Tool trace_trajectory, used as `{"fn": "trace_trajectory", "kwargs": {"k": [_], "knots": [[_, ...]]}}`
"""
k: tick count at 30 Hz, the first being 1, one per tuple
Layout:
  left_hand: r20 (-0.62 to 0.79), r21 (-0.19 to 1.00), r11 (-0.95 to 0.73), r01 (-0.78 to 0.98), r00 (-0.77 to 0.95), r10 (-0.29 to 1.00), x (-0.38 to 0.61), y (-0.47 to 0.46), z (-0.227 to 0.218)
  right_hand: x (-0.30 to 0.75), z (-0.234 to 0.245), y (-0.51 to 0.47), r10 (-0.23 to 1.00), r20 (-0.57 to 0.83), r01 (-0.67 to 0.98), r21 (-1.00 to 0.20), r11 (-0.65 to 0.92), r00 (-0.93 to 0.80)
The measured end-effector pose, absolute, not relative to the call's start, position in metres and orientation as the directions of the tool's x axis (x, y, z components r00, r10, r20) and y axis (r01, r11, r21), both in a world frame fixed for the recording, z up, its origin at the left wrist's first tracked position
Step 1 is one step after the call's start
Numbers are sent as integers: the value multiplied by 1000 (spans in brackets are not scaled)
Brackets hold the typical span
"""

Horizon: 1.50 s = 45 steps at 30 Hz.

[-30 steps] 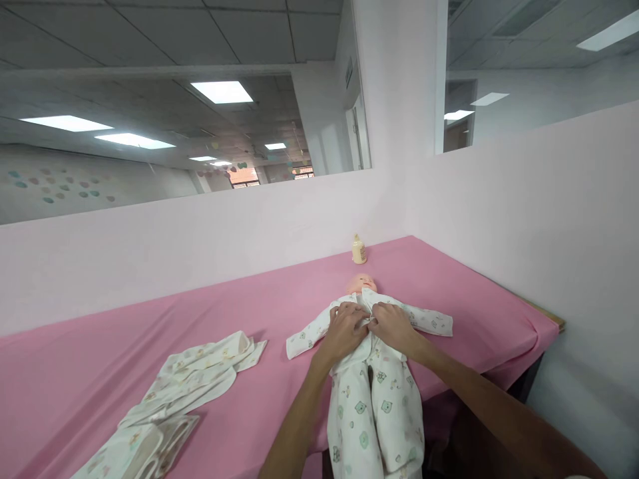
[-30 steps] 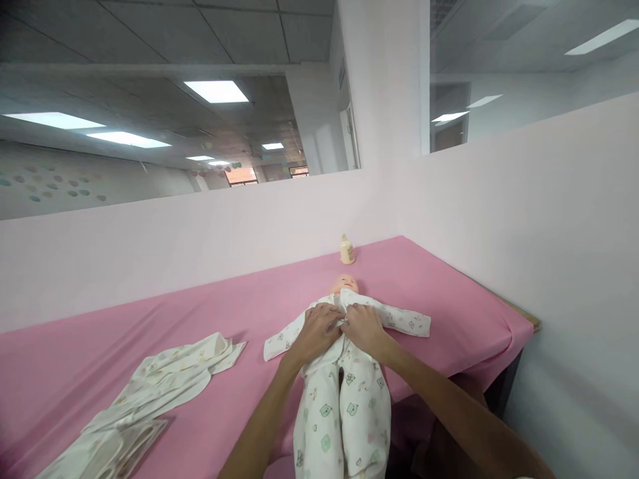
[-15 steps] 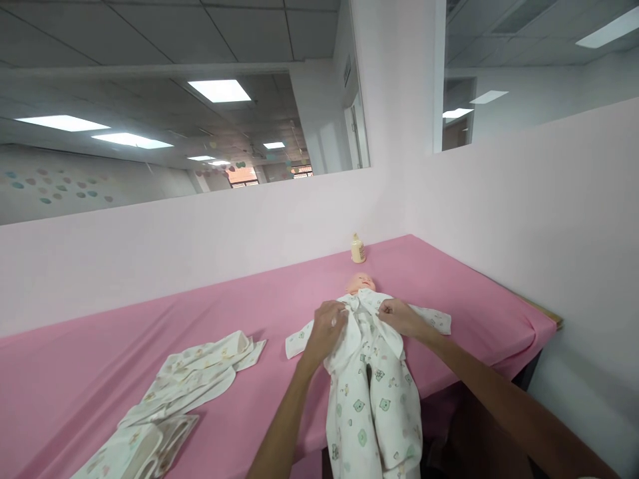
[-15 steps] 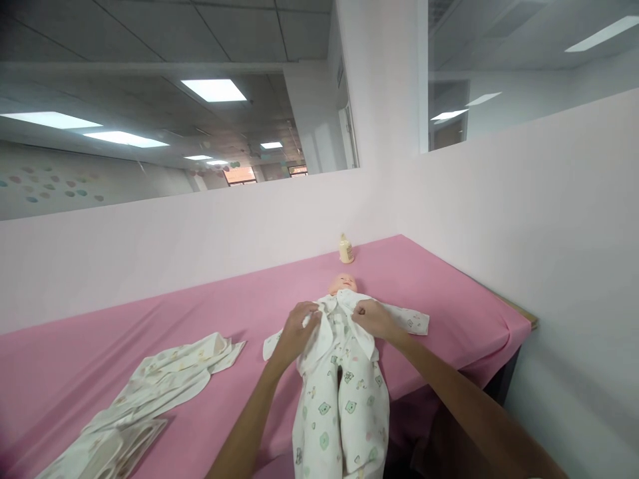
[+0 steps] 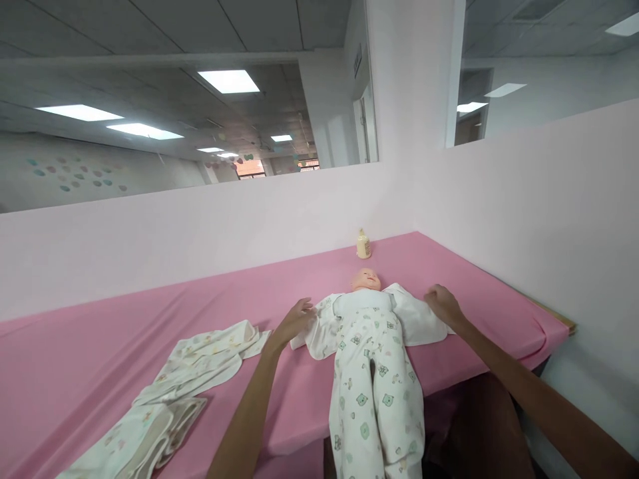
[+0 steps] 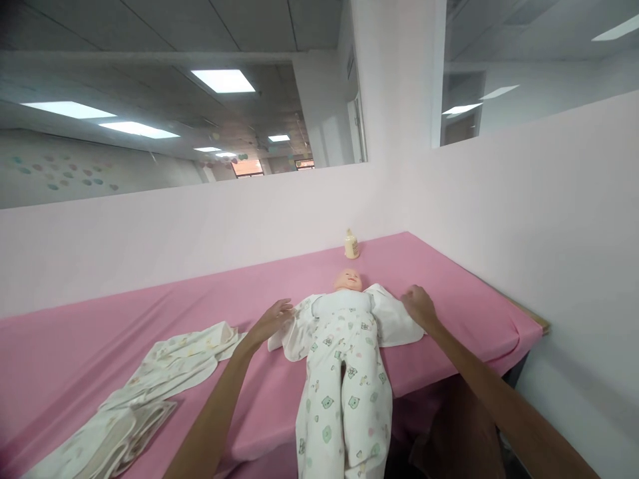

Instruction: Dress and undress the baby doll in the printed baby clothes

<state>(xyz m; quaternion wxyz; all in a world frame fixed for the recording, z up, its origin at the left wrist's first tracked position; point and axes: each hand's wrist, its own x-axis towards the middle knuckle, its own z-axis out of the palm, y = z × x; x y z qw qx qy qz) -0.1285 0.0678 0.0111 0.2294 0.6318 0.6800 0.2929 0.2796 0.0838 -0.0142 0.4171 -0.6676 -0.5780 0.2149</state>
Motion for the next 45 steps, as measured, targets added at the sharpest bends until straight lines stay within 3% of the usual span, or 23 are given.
{"fn": "trace_trajectory", "kwargs": {"k": [2, 4, 7, 9, 12, 17, 22, 28, 35, 42, 45], "knots": [[61, 721, -30, 692, -21, 998, -114, 74, 12, 244, -2, 82, 928, 364, 691, -691, 213, 79], [135, 640, -82, 764, -7, 991, -100, 80, 12, 205, 11, 81, 900, 420, 700, -609, 374, -115], [288, 544, -84, 835, -91, 953, -89, 85, 9, 150, 27, 84, 833, 394, 694, -470, 545, -388], [339, 552, -46, 832, -174, 925, -89, 85, 5, 119, 34, 90, 766, 310, 692, -331, 642, -563], [344, 583, -27, 812, -217, 913, -93, 83, 1, 81, 40, 104, 698, 178, 660, -232, 714, -693], [269, 572, -28, 820, -155, 951, -100, 78, -2, 47, 31, 124, 684, -1, 678, -140, 722, -729], [109, 218, 95, 971, -121, 987, -125, 66, -7, 57, 26, 131, 688, -10, 685, -97, 722, -726], [22, 86, 122, 989, -124, 992, -150, 53, -20, 94, 46, 134, 705, 61, 695, -131, 707, -706], [33, 42, 85, 995, -86, 996, -136, 57, -30, 77, 43, 124, 706, 55, 708, 78, 702, -706], [62, 61, 93, 994, -97, 993, -138, 55, -37, 18, 21, 107, 526, -19, 515, 176, 839, -850], [67, 81, 95, 992, -100, 993, -140, 56, -39, 13, 19, 104, 504, -37, 487, 206, 849, -863]]}}
